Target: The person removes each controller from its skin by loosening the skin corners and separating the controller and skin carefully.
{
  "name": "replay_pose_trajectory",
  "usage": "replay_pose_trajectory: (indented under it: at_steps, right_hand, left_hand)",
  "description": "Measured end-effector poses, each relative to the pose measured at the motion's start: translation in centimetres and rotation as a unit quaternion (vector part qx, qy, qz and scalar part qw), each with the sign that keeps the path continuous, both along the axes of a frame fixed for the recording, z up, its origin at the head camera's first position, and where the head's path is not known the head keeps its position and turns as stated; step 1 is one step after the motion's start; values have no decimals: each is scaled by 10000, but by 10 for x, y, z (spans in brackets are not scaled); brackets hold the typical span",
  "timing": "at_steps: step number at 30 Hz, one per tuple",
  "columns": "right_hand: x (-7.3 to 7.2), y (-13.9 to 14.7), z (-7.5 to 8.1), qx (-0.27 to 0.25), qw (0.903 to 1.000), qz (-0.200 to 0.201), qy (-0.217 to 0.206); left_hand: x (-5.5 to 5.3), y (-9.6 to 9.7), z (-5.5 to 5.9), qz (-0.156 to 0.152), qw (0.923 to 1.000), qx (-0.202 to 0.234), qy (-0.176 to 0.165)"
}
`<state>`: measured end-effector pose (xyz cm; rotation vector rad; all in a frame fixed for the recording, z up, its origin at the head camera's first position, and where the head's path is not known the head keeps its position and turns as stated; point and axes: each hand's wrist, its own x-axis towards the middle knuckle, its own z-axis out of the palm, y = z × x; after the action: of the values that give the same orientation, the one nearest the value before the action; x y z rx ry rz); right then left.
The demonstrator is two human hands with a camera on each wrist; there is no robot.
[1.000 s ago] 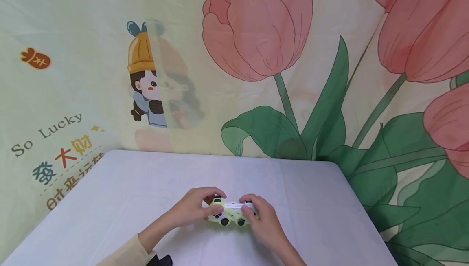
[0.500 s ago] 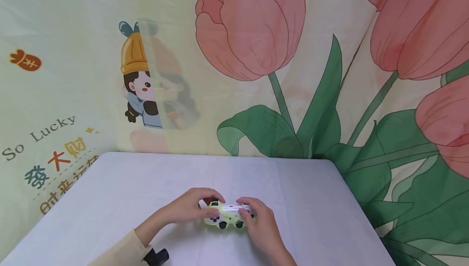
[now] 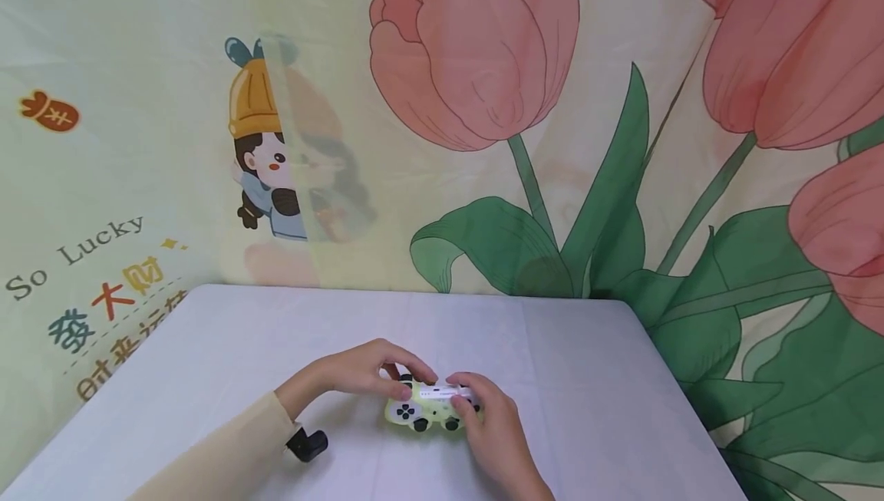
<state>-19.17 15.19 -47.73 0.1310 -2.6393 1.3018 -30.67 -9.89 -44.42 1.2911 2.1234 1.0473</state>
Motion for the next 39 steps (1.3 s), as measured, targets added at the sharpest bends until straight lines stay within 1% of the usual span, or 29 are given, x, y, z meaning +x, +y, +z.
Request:
replay_pose_trajectory:
  at_steps: [4,13,18,23,26,31,33,39]
  right_hand:
    - [1,2,-2,-40,10000,-10,54]
    - [1,2,-5,-175,9998,-25,43]
    - [2,3,-7,-243,9997,25,33]
    - [2,3,-8,-220,9997,86,17]
    - [2,4,-7,-226,9996,141,-27]
    - [2,6,-7,-268,9995,158,-61]
    - [2,6,-7,-283,9995,145,-47]
    - [2,8,-6,-261,9996,93,-77]
  left_hand:
    - [-2,3,0,-157,9999,7,12]
    - [-5,1,-2,-118,9998,0,137]
    - [-7,0,-4,-83,9995,-2,307]
    - [-9,1,-5,-128,9990,9,434]
    - [-11,2,-5,-152,9994,0,327]
    - [-13,6,-9,-309,9994,83,117]
    - [-13,8,-9,-327,9993,124,103]
    - [-15,7,-9,-193,9998,37,98]
